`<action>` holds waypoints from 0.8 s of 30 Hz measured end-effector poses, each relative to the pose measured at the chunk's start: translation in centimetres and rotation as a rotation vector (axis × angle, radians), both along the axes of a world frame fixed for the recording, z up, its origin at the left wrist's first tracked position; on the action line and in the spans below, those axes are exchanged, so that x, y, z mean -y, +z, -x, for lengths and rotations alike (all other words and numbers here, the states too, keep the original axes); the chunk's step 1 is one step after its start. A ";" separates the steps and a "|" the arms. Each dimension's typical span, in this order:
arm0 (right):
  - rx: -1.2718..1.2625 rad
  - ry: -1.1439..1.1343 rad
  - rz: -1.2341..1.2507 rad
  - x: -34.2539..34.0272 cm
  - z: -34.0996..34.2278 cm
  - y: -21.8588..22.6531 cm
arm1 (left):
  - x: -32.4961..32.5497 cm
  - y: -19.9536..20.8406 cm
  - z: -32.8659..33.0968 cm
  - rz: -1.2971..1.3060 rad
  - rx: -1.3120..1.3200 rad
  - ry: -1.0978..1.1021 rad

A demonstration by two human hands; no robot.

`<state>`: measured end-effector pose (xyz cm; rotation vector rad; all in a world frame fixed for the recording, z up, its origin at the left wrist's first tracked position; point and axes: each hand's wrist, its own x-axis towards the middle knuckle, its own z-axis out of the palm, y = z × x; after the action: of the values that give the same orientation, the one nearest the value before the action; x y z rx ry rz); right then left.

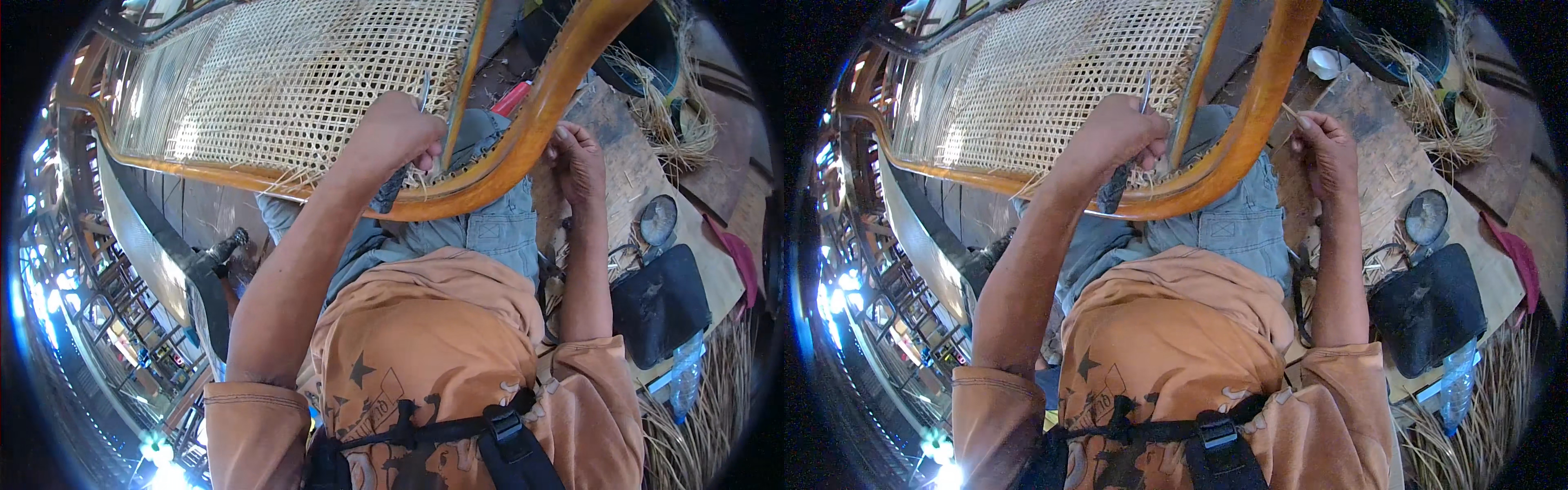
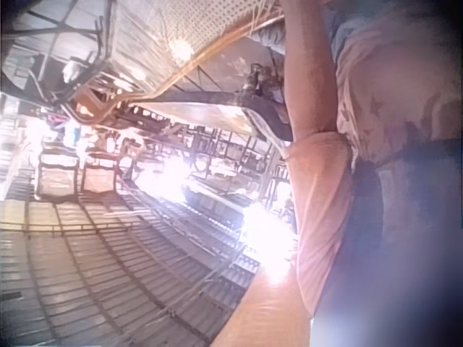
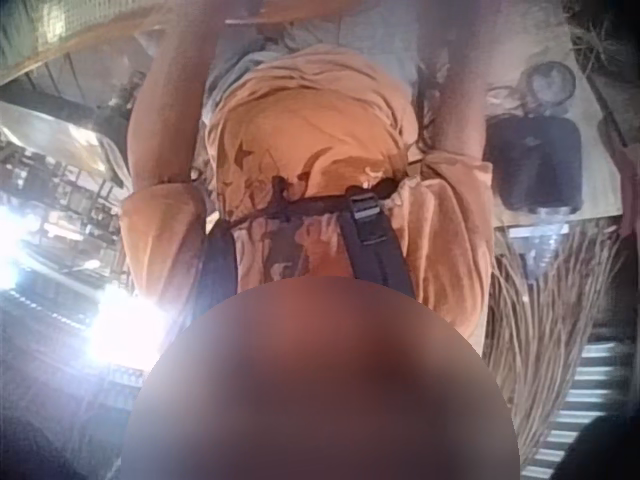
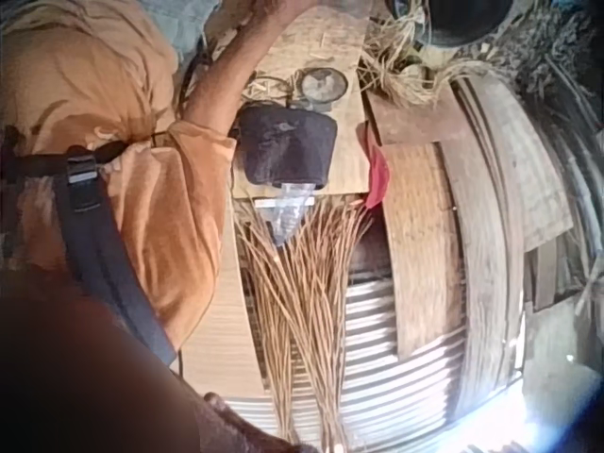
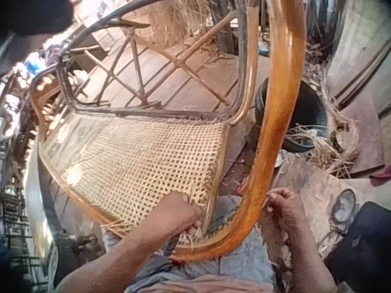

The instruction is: Weaving and securing rattan mesh onto a wooden chair frame using strips of rattan and a small tool.

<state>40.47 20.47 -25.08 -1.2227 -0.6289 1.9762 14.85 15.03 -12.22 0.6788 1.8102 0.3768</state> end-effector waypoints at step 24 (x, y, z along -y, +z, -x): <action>1.422 0.154 -1.096 -7.8 -1.4 1.6 | 5.5 2.8 3.2 -0.173 -0.284 -0.022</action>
<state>41.89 28.24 -23.46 -1.5845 -2.1018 0.2460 11.63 9.50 -9.45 0.9084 2.0522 0.4434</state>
